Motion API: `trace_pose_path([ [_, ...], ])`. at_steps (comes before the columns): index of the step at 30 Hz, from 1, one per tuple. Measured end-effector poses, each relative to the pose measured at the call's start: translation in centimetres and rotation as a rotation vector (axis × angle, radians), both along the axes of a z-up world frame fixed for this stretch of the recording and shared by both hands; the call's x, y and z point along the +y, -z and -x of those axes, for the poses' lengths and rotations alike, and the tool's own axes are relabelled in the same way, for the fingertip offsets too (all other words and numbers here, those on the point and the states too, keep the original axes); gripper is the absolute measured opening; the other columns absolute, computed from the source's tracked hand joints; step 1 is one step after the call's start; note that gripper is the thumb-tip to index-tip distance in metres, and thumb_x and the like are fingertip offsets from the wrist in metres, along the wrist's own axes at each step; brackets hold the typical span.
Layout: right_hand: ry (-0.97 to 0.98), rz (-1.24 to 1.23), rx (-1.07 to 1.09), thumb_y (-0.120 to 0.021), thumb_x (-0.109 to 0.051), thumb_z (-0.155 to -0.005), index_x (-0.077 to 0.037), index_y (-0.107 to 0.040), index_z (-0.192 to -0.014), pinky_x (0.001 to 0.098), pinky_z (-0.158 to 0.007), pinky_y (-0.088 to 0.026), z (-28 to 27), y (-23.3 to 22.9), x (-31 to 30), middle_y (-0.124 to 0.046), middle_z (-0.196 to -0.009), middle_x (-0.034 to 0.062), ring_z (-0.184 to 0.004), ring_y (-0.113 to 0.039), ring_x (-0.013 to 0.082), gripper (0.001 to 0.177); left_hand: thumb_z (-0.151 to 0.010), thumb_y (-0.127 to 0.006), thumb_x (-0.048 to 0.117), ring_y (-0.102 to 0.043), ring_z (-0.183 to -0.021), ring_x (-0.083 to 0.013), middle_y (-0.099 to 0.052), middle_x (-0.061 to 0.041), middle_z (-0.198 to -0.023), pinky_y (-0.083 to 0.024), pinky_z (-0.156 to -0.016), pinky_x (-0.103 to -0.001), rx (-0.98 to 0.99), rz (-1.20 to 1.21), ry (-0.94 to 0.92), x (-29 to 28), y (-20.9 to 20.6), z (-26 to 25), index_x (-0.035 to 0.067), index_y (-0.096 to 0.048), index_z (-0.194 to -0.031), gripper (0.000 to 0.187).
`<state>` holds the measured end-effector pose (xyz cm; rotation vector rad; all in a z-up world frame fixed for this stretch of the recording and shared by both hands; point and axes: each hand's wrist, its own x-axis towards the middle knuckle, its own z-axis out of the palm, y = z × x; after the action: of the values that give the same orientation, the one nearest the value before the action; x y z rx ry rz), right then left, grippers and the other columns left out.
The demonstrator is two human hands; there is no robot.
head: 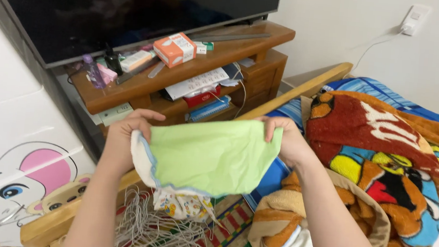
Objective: Folding and organizing clothes into a cabinet drawer.
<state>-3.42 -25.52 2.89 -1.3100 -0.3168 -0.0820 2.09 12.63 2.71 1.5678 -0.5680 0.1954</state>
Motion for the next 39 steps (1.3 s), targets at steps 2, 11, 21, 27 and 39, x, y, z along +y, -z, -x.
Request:
trace_pose_path([
  [2, 0.017, -0.014, 0.028, -0.060, 0.012, -0.089, -0.007, -0.061, -0.061, 0.0362, -0.078, -0.061, 0.1, 0.2, 0.0, -0.074, -0.105, 0.0141, -0.086, -0.072, 0.0240, 0.033, -0.073, -0.061, -0.013, -0.057, -0.076, -0.0118, -0.072, -0.012, -0.121, -0.045, -0.067, -0.025, -0.071, -0.030, 0.012, 0.1, -0.1, 0.3, 0.002, -0.061, -0.061, 0.020],
  [11, -0.049, 0.158, 0.467, -0.053, -0.014, -0.088, -0.009, -0.068, -0.082, 0.0361, -0.078, -0.061, -0.2, 6.1, -1.1, -0.070, -0.087, 0.0096, -0.080, -0.070, 0.0221, 0.017, -0.080, -0.051, -0.015, -0.061, -0.063, -0.0145, -0.069, -0.007, -0.071, -0.050, -0.061, -0.028, 0.344, -0.266, 0.081, 0.6, 11.8, -3.1, 0.003, -0.073, -0.073, 0.029],
  [21, 0.093, 0.815, 0.447, -0.067, -0.033, -0.089, -0.012, -0.072, -0.106, 0.0373, -0.096, -0.051, -0.8, 21.3, -1.4, -0.074, -0.106, 0.0063, -0.104, -0.068, 0.0244, 0.028, -0.077, -0.046, -0.010, -0.076, -0.089, -0.0282, -0.079, -0.018, -0.101, -0.056, -0.083, -0.033, 0.390, -0.492, -0.302, -1.3, 24.1, -2.1, 0.016, -0.081, -0.107, 0.053],
  [27, -0.571, 1.437, 0.510, -0.078, -0.011, -0.070, -0.016, -0.082, -0.104, 0.0353, -0.070, -0.056, 5.4, 22.5, 1.1, -0.078, -0.098, 0.0061, -0.085, -0.073, 0.0219, 0.035, -0.083, -0.065, 0.014, -0.057, -0.129, -0.0344, -0.059, -0.014, -0.141, -0.045, -0.108, -0.044, 0.299, -0.687, -0.400, -5.6, 20.0, -1.0, 0.021, -0.075, -0.121, 0.040],
  [39, -0.636, 1.587, 0.404, -0.068, -0.029, -0.079, -0.016, -0.077, -0.101, 0.0432, -0.083, -0.049, 5.4, 25.6, 3.0, -0.074, -0.102, 0.0084, -0.094, -0.067, 0.0271, 0.027, -0.084, -0.070, 0.019, -0.066, -0.120, -0.0294, -0.064, -0.016, -0.134, -0.053, -0.102, -0.036, 0.224, -0.515, -0.151, -8.5, 17.3, -1.8, 0.013, -0.075, -0.118, 0.034],
])
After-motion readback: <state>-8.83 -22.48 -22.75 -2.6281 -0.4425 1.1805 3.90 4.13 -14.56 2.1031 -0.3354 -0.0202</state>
